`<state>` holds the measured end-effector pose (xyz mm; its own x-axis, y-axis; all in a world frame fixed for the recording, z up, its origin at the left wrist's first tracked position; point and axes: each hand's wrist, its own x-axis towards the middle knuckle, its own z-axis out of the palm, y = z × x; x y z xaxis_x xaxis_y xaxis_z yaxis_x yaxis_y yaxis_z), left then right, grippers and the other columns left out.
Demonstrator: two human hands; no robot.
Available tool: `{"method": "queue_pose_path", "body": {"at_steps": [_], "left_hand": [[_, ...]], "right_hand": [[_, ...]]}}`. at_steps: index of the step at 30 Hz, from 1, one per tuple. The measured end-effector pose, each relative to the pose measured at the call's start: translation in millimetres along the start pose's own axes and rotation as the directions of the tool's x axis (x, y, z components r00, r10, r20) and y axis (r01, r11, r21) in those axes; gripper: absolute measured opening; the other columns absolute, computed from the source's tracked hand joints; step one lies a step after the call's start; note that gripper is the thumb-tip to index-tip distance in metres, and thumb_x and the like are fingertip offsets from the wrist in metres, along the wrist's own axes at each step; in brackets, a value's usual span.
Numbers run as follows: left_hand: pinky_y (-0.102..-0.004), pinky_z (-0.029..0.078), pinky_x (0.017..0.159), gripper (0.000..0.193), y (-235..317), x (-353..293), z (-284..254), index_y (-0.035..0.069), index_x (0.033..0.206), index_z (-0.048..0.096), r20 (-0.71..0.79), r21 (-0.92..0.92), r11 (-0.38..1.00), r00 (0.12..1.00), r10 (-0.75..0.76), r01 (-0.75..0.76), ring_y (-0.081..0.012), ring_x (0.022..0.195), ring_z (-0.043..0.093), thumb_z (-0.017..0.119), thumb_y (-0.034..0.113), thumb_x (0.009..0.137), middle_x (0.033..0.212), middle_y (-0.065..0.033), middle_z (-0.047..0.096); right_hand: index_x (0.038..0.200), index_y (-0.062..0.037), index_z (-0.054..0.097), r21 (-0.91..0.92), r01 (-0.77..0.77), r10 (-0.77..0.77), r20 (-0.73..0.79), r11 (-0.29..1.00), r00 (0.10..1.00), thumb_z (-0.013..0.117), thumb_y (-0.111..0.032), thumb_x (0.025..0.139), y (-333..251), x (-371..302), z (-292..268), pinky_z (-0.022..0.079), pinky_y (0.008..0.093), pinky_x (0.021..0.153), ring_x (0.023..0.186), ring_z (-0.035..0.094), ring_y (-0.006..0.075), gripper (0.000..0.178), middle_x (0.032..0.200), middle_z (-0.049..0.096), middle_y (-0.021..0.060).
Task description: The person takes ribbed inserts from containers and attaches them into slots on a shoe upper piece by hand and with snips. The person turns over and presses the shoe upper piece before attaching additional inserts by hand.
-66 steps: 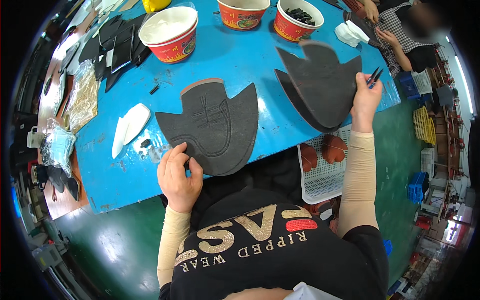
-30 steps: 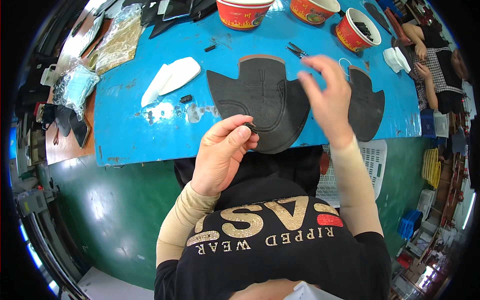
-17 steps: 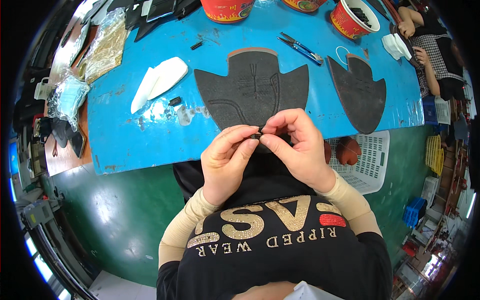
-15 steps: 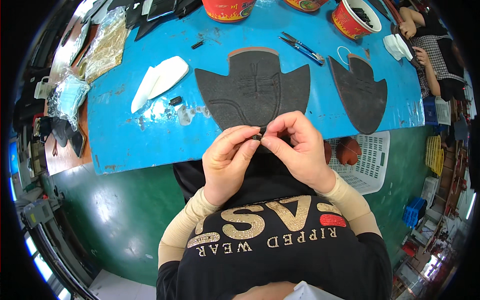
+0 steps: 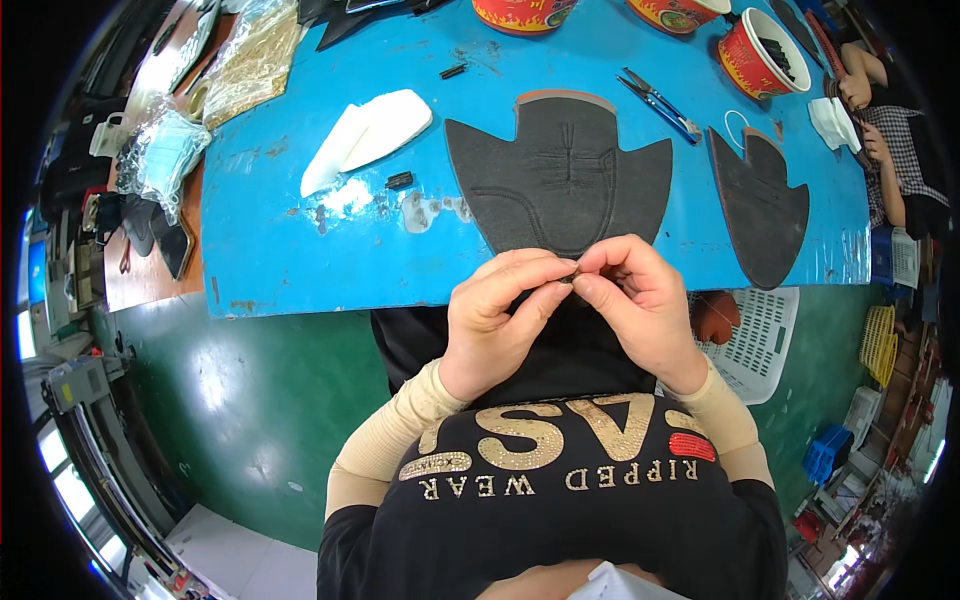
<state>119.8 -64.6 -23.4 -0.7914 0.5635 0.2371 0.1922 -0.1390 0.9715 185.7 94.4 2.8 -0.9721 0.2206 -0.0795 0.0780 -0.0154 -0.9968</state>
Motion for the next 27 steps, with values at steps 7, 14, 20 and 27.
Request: {"method": "queue_pose_path", "body": {"at_steps": [7, 14, 20, 27], "left_hand": [[-0.0252, 0.049, 0.076, 0.023, -1, -1, -4, -0.002, 0.099, 0.066, -0.03, 0.074, 0.996, 0.998, 0.059, -0.057, -0.0164, 0.09, 0.061, 0.067, -0.011, 0.078, 0.098, -0.0107, 0.064], [-0.0252, 0.051, 0.069, 0.02, 0, 1, 1, 0.001, 0.095, 0.068, -0.104, -0.035, 0.999, 0.994, -0.032, 0.029, -0.0152, 0.081, 0.063, 0.072, -0.005, 0.076, 0.09, -0.0086, 0.067], [-0.0242, 0.05, 0.078, 0.023, 1, 1, -4, -0.005, 0.104, 0.061, 0.001, -0.202, 0.967, 0.988, -0.155, 0.152, -0.0141, 0.091, 0.06, 0.065, -0.009, 0.082, 0.103, -0.0104, 0.062], [-0.0222, 0.053, 0.078, 0.019, 8, 2, 3, -0.005, 0.105, 0.063, -0.025, -0.456, 0.848, 0.948, -0.316, 0.27, -0.0118, 0.088, 0.064, 0.065, -0.004, 0.086, 0.096, -0.0097, 0.067]], "right_hand": [[0.098, -0.0017, 0.058, -0.063, 0.085, -0.088, -0.04, 0.994, 0.995, 0.066, 0.0, 0.086, 5, -2, 7, 0.049, 0.0219, 0.07, 0.08, 0.061, 0.0076, 0.015, 0.087, 0.064, 0.0022], [0.099, -0.0019, 0.054, 0.048, 0.023, -0.025, 0.044, 0.999, 0.999, 0.062, -0.002, 0.089, 9, -5, 3, 0.048, 0.0221, 0.072, 0.081, 0.058, 0.0069, 0.013, 0.09, 0.06, 0.0018], [0.103, -0.0017, 0.047, 0.321, -0.15, 0.12, 0.109, 0.935, 0.987, 0.055, -0.002, 0.093, -4, 2, 4, 0.048, 0.0215, 0.076, 0.085, 0.056, 0.0069, 0.013, 0.094, 0.056, 0.0021], [0.103, -0.0009, 0.048, 0.237, -0.059, 0.051, 0.041, 0.97, 0.998, 0.055, -0.002, 0.093, -5, 4, 7, 0.051, 0.0244, 0.077, 0.085, 0.061, 0.0097, 0.013, 0.093, 0.06, 0.0051]]}}
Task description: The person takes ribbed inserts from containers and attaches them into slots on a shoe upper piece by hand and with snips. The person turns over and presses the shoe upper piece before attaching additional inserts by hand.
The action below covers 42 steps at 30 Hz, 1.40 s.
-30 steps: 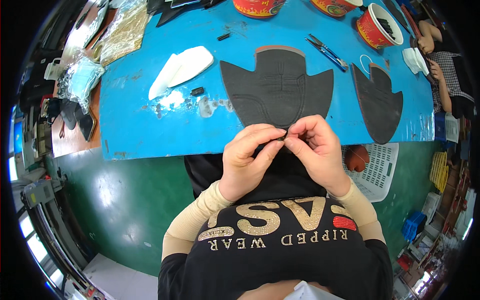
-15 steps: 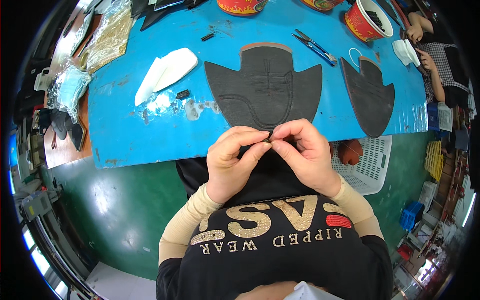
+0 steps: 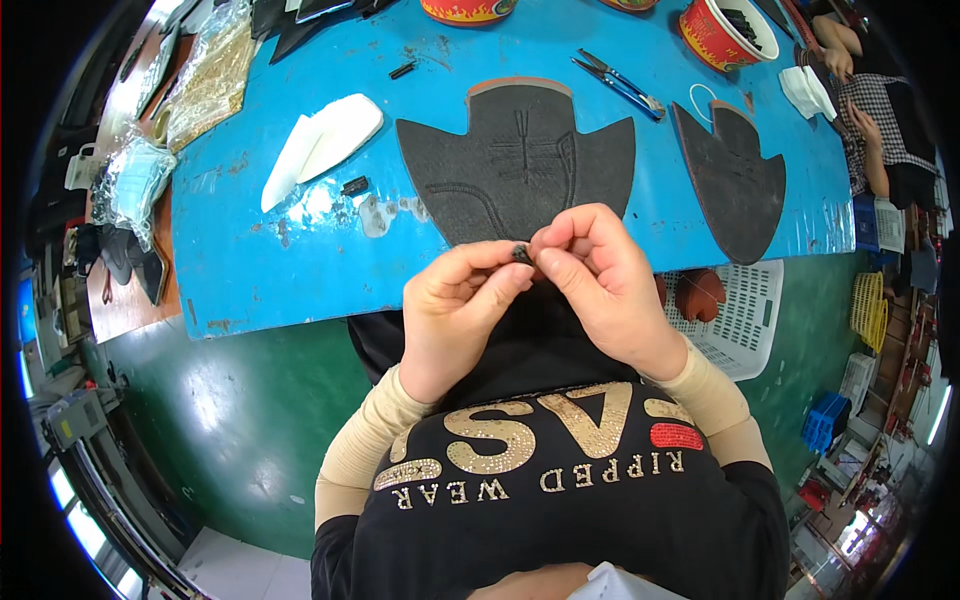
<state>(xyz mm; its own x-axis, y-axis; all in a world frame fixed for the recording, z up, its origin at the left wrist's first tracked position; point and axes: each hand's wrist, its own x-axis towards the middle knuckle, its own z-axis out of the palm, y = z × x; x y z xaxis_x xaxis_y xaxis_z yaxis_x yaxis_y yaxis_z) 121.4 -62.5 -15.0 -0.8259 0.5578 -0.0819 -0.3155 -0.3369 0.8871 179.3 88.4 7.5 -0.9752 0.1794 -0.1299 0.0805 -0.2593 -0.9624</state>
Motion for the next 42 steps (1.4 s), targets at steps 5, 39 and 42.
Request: {"method": "queue_pose_path", "body": {"at_steps": [5, 39, 42], "left_hand": [[-0.0234, 0.053, 0.078, 0.017, 0, 0, -1, -0.005, 0.104, 0.063, -0.03, 0.0, 1.0, 1.0, -0.005, 0.005, -0.013, 0.087, 0.065, 0.063, -0.004, 0.087, 0.099, -0.0105, 0.067], [-0.0241, 0.052, 0.071, 0.019, -3, 4, -4, -0.002, 0.103, 0.067, 0.038, 0.473, 0.856, 0.975, 0.218, -0.21, -0.0136, 0.082, 0.067, 0.067, -0.002, 0.084, 0.094, -0.0107, 0.07], [-0.0235, 0.052, 0.07, 0.023, -8, 3, -3, -0.001, 0.105, 0.066, -0.008, 0.404, 0.901, 0.984, 0.176, -0.157, -0.0133, 0.081, 0.067, 0.07, 0.0, 0.082, 0.092, -0.0105, 0.07]], "right_hand": [[0.096, -0.0006, 0.057, -0.455, 0.223, -0.271, -0.042, 0.862, 0.962, 0.063, 0.002, 0.085, -5, 0, 4, 0.053, 0.0264, 0.07, 0.081, 0.066, 0.0141, 0.013, 0.088, 0.066, 0.0077], [0.094, -0.0022, 0.046, -0.555, 0.5, -0.576, 0.046, 0.665, 0.816, 0.068, 0.008, 0.077, 20, 6, 0, 0.052, 0.0312, 0.062, 0.071, 0.064, 0.0241, 0.029, 0.084, 0.064, 0.0114], [0.093, -0.0024, 0.046, -0.61, 0.526, -0.616, 0.078, 0.592, 0.784, 0.067, 0.009, 0.076, 21, 8, 3, 0.051, 0.0312, 0.063, 0.071, 0.063, 0.0241, 0.03, 0.085, 0.064, 0.0114]]}}
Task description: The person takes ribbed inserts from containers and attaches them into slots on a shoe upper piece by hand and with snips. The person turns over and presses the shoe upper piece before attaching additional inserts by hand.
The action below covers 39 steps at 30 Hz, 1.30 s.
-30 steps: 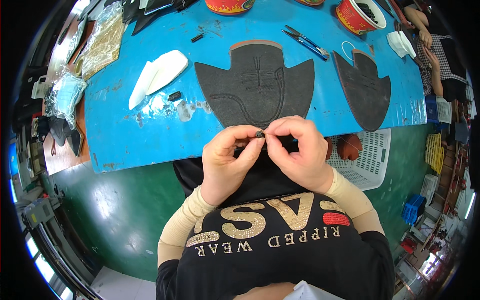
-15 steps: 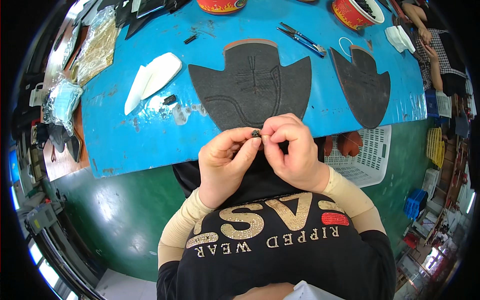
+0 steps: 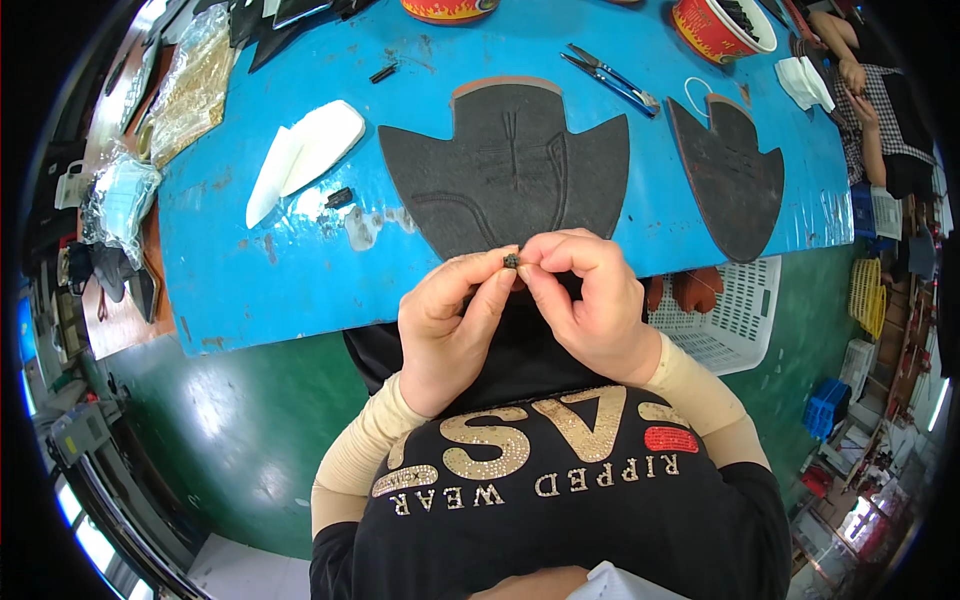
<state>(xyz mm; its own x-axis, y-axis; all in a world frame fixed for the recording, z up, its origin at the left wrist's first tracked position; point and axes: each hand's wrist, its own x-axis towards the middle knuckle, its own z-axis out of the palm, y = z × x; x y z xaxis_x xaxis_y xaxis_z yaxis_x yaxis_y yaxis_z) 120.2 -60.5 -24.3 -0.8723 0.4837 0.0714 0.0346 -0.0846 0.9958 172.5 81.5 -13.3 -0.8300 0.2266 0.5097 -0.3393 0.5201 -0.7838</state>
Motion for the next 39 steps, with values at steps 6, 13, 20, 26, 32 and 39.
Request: {"method": "queue_pose_path", "body": {"at_steps": [6, 13, 20, 26, 32, 39], "left_hand": [[-0.0225, 0.053, 0.07, 0.023, 6, 2, -5, -0.003, 0.107, 0.064, 0.047, 0.09, 0.995, 0.998, -0.034, 0.03, -0.0112, 0.081, 0.065, 0.068, 0.001, 0.085, 0.091, -0.0088, 0.069], [-0.0195, 0.052, 0.069, 0.01, 3, 1, -5, -0.005, 0.099, 0.063, 0.065, 0.136, 0.989, 0.995, -0.075, 0.066, -0.0088, 0.077, 0.064, 0.061, -0.002, 0.089, 0.088, -0.0071, 0.067], [-0.0319, 0.05, 0.072, 0.017, 13, 21, -10, 0.003, 0.085, 0.065, 0.188, 0.45, 0.817, 0.933, 0.308, -0.36, -0.0229, 0.082, 0.064, 0.074, 0.002, 0.071, 0.09, -0.0095, 0.067], [-0.0422, 0.045, 0.087, 0.023, 5, 27, 0, 0.006, 0.091, 0.06, 0.443, 0.686, 0.461, 0.826, 0.35, -0.563, -0.035, 0.114, 0.052, 0.071, 0.006, 0.071, 0.119, -0.0148, 0.059], [-0.0394, 0.046, 0.08, 0.013, -7, 15, 16, 0.009, 0.089, 0.06, 0.413, 0.801, 0.26, 0.812, 0.412, -0.54, -0.0337, 0.108, 0.056, 0.063, 0.013, 0.077, 0.117, -0.0155, 0.061], [-0.0325, 0.047, 0.067, 0.01, -9, 19, 23, 0.011, 0.086, 0.056, 0.422, 0.819, 0.167, 0.773, 0.473, -0.549, -0.0327, 0.1, 0.06, 0.059, 0.014, 0.078, 0.108, -0.0175, 0.064]], "right_hand": [[0.093, -0.0033, 0.044, -0.061, 0.073, -0.072, 0.02, 0.995, 0.997, 0.066, 0.01, 0.077, 1, 0, -1, 0.051, 0.0332, 0.067, 0.072, 0.062, 0.0239, 0.03, 0.087, 0.063, 0.0113], [0.094, -0.0049, 0.039, 0.067, -0.035, 0.032, 0.049, 0.997, 0.998, 0.065, 0.008, 0.08, 5, -3, -6, 0.05, 0.03, 0.068, 0.074, 0.062, 0.0199, 0.032, 0.085, 0.061, 0.0109], [0.095, -0.0022, 0.06, -0.202, -0.163, 0.165, -0.007, 0.966, 0.986, 0.064, 0.003, 0.083, 10, 28, -35, 0.05, 0.0285, 0.066, 0.076, 0.064, 0.0202, 0.013, 0.088, 0.063, 0.0095], [0.092, -0.0067, 0.061, -0.447, 0.163, -0.076, 0.207, 0.879, 0.975, 0.064, 0.001, 0.077, 47, 43, -35, 0.045, 0.0362, 0.072, 0.083, 0.058, 0.0253, 0.017, 0.087, 0.062, 0.0059], [0.092, -0.0087, 0.062, -0.457, 0.212, -0.097, 0.261, 0.864, 0.96, 0.064, -0.002, 0.078, 56, 45, -35, 0.043, 0.0358, 0.07, 0.082, 0.057, 0.0239, 0.015, 0.087, 0.062, 0.0039], [0.093, -0.0082, 0.062, -0.508, 0.234, -0.089, 0.293, 0.829, 0.952, 0.064, -0.002, 0.074, 52, 46, -34, 0.043, 0.0359, 0.07, 0.082, 0.057, 0.0242, 0.02, 0.087, 0.061, 0.0043]]}}
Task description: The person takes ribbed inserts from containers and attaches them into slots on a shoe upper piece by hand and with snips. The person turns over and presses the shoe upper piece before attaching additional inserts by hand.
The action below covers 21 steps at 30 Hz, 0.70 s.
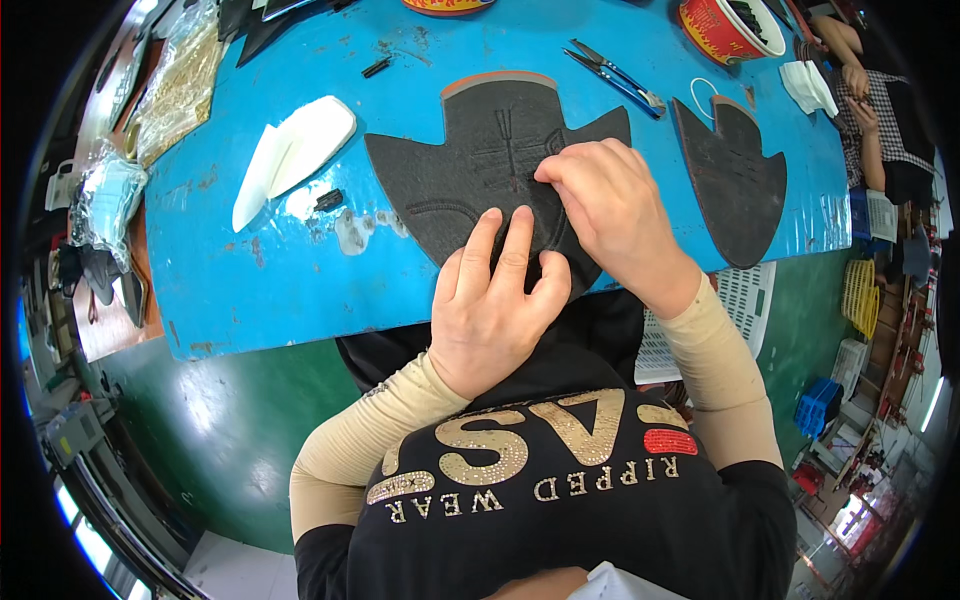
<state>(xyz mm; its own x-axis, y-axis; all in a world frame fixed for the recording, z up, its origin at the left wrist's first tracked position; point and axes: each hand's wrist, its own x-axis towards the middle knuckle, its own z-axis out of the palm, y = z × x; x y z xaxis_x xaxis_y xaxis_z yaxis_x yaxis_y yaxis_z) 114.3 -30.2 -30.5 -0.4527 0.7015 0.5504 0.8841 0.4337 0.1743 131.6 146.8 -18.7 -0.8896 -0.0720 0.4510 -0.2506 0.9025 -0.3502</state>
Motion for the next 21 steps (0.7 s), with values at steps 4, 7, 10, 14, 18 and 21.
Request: {"method": "queue_pose_path", "body": {"at_steps": [4, 7, 10, 14, 18, 21], "left_hand": [[-0.0316, 0.047, 0.068, 0.009, -1, -2, 1, 0.011, 0.086, 0.056, -0.005, -0.015, 1.0, 1.0, -0.008, 0.008, -0.0321, 0.1, 0.06, 0.06, 0.015, 0.078, 0.109, -0.0168, 0.064], [-0.0307, 0.046, 0.069, 0.01, -1, -2, 1, 0.011, 0.087, 0.056, -0.004, -0.024, 1.0, 1.0, -0.014, 0.014, -0.0317, 0.101, 0.06, 0.06, 0.015, 0.078, 0.109, -0.0167, 0.064], [-0.03, 0.045, 0.069, 0.011, -2, 0, -2, 0.01, 0.088, 0.056, 0.021, -0.045, 0.999, 0.999, -0.024, 0.025, -0.0298, 0.099, 0.06, 0.059, 0.015, 0.078, 0.11, -0.0161, 0.064], [-0.0305, 0.044, 0.067, 0.015, -16, 19, -8, 0.008, 0.09, 0.056, 0.051, -0.116, 0.993, 0.999, -0.017, 0.023, -0.0244, 0.089, 0.059, 0.058, 0.012, 0.077, 0.112, -0.0137, 0.064], [-0.0292, 0.044, 0.065, 0.015, -22, 24, -2, 0.006, 0.09, 0.057, 0.022, -0.072, 0.997, 0.999, 0.035, -0.033, -0.0216, 0.085, 0.058, 0.06, 0.012, 0.076, 0.11, -0.0117, 0.065], [-0.0286, 0.044, 0.064, 0.014, -21, 17, 2, 0.006, 0.087, 0.057, 0.011, -0.039, 0.999, 1.0, 0.017, -0.016, -0.0214, 0.087, 0.059, 0.062, 0.012, 0.076, 0.108, -0.0109, 0.066]], "right_hand": [[0.094, -0.0069, 0.061, -0.024, 0.014, -0.014, -0.003, 1.0, 1.0, 0.064, -0.001, 0.072, -2, -1, 1, 0.043, 0.0357, 0.07, 0.082, 0.057, 0.0242, 0.023, 0.088, 0.061, 0.0057], [0.094, -0.0065, 0.061, -0.037, 0.019, -0.019, -0.004, 0.999, 1.0, 0.064, -0.001, 0.071, -2, 0, 1, 0.044, 0.0353, 0.07, 0.082, 0.057, 0.0242, 0.024, 0.088, 0.06, 0.0062], [0.094, -0.0066, 0.062, -0.05, 0.018, -0.02, -0.025, 0.999, 0.999, 0.064, -0.001, 0.071, -4, -2, 4, 0.044, 0.0348, 0.069, 0.081, 0.057, 0.0242, 0.024, 0.088, 0.059, 0.0062], [0.094, -0.007, 0.063, -0.055, 0.023, -0.026, -0.055, 0.998, 0.998, 0.065, -0.001, 0.069, -5, -3, 5, 0.045, 0.0343, 0.068, 0.08, 0.057, 0.0242, 0.027, 0.087, 0.058, 0.0058], [0.092, -0.0076, 0.064, 0.05, -0.017, 0.022, -0.109, 0.999, 0.994, 0.066, 0.0, 0.068, -2, -3, 10, 0.046, 0.034, 0.068, 0.08, 0.056, 0.0238, 0.025, 0.087, 0.058, 0.0055], [0.088, -0.0081, 0.065, 0.063, -0.073, 0.082, -0.137, 0.995, 0.987, 0.067, 0.003, 0.067, -3, -3, 10, 0.046, 0.0339, 0.068, 0.08, 0.056, 0.0238, 0.024, 0.088, 0.058, 0.0054]]}}
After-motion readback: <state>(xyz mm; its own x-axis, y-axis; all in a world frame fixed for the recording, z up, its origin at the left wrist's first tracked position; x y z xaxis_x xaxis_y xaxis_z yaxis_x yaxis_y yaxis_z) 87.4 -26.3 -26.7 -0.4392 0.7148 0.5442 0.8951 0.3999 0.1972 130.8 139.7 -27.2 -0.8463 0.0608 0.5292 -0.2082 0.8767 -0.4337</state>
